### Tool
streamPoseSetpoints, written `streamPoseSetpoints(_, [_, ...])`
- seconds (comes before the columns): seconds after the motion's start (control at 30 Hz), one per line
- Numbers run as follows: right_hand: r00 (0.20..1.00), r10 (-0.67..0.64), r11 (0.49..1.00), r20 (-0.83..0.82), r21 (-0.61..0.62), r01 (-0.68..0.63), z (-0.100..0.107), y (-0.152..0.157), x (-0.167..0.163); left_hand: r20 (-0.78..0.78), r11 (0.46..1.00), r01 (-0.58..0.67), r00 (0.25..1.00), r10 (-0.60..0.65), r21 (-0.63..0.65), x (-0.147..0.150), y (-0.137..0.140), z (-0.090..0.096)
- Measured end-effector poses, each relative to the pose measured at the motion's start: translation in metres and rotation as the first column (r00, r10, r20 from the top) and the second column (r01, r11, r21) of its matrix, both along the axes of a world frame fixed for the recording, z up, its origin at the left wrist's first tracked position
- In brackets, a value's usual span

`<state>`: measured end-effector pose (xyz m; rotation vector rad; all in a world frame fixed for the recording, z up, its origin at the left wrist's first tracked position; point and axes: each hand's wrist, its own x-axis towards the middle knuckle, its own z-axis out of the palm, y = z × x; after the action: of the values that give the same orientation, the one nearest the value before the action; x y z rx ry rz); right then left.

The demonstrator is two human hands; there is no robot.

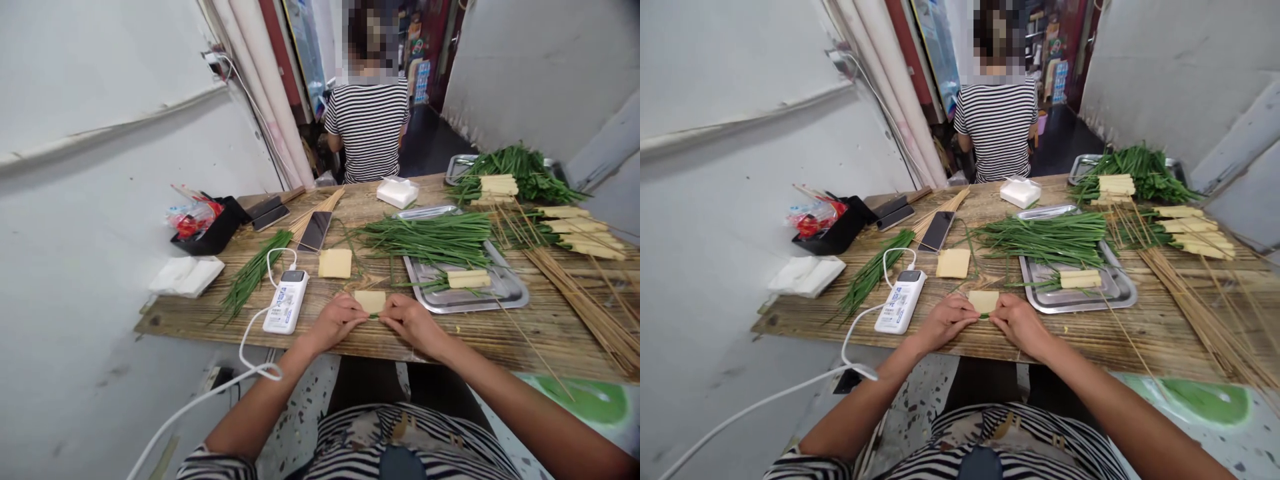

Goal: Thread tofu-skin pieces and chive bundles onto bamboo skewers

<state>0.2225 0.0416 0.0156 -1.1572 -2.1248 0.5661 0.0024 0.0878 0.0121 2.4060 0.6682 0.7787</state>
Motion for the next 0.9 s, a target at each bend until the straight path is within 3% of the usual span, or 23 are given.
streamPoseSetpoints(0.17, [0.997,-0.024,0.986,-0.068,-0.165,0.013,0.006,0.005,0.001,0.036,0.974,-0.109,0.992,0.118,-0.197,0.004,-0.002,0.002])
streamPoseSetpoints(0.27, [0.995,-0.062,0.978,-0.074,-0.202,0.046,0.007,0.007,0.001,0.030,0.957,-0.170,0.983,0.182,-0.234,0.006,-0.003,0.005])
streamPoseSetpoints(0.37, [0.994,-0.086,0.977,-0.071,-0.204,0.070,0.007,0.008,0.002,0.006,0.973,-0.177,0.984,0.180,-0.145,0.006,-0.004,0.007])
streamPoseSetpoints(0.47, [0.993,-0.093,0.976,-0.070,-0.202,0.077,0.005,0.009,0.002,-0.031,0.995,-0.091,0.995,0.092,0.034,0.002,-0.003,0.006])
streamPoseSetpoints(0.63, [0.995,-0.086,0.973,-0.041,-0.217,0.075,0.004,0.013,0.002,-0.233,0.947,0.057,0.972,0.019,0.315,-0.003,0.001,0.006])
streamPoseSetpoints(0.73, [0.995,-0.088,0.972,-0.043,-0.223,0.076,0.004,0.015,0.001,-0.343,0.914,0.150,0.939,-0.013,0.376,-0.004,0.002,0.006])
streamPoseSetpoints(0.9, [0.995,-0.093,0.978,-0.041,-0.192,0.083,0.003,0.013,0.002,-0.383,0.912,0.167,0.924,-0.012,0.375,-0.001,0.001,0.006])
